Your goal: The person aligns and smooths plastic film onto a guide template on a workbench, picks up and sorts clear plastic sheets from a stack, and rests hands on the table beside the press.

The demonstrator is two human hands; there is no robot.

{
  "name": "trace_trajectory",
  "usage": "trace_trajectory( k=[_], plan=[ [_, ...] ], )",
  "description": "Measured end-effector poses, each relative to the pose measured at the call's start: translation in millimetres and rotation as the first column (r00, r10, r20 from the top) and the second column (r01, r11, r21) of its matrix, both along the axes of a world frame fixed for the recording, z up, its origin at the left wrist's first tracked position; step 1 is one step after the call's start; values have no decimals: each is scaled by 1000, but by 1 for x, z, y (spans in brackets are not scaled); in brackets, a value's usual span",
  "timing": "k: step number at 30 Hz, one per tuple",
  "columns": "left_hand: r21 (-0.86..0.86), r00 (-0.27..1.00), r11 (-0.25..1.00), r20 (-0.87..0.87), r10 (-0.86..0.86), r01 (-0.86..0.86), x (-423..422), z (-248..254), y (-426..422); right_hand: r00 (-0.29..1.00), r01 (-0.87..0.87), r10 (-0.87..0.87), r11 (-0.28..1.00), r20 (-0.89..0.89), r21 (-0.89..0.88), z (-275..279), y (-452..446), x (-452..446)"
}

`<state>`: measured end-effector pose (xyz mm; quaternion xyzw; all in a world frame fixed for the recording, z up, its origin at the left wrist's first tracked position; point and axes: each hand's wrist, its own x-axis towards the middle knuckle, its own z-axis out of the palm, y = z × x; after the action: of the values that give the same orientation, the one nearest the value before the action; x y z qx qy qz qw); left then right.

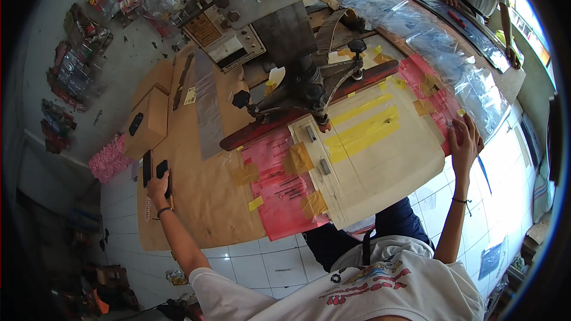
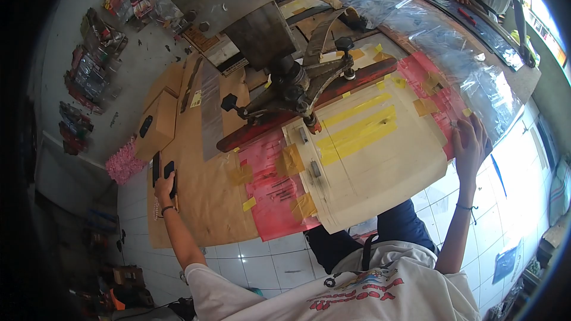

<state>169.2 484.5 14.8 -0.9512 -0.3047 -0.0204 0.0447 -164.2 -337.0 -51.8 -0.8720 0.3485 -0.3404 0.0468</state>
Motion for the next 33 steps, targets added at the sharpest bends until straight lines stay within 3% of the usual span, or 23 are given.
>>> trace_trajectory(
  k=[3, 6, 9, 10, 13, 15, 17, 19, 23, 33],
  plan=[
    [-51, 1000, 999, 0, 3, -3, 0, -2, 4, 1000, -8, 8, 1000, 8, -2, -3, -3, 0],
    [-109, 979, 994, 206, 2, 21, -6, -11, 9, 1000, -17, 17, 1000, 9, -2, -4, -4, 0],
    [-257, 967, 965, 254, 12, 56, -24, 1, 20, 1000, -7, 7, 1000, -7, -15, -3, -4, 1],
    [-398, 976, 907, 210, -56, 138, -29, 6, 33, 1000, -5, 5, 1000, -12, -18, -4, -5, 0],
    [-325, 917, 944, 390, 83, 53, -59, -7, 38, 1000, -3, 2, 999, -22, -40, -7, -9, 0],
    [-464, 953, 881, 298, 60, 90, -86, 9, 19, 1000, -9, 8, 998, -12, -57, -7, -8, 1],
    [-513, 949, 845, 315, 23, 150, -99, 11, 15, 1000, -22, 23, 997, 14, -69, -4, -4, 2],
    [-469, 902, 850, 432, -17, 241, -102, -15, 34, 999, -30, 31, 997, 17, -78, -6, -6, 2],
    [-445, 901, 876, 433, 29, 185, -97, -35, 50, 999, -40, 42, 997, 34, -72, -11, -11, 3],
    [-451, 897, 860, 441, -18, 239, -99, -43, 60, 998, -43, 45, 998, 37, -53, -8, -9, 3]
  ],
)
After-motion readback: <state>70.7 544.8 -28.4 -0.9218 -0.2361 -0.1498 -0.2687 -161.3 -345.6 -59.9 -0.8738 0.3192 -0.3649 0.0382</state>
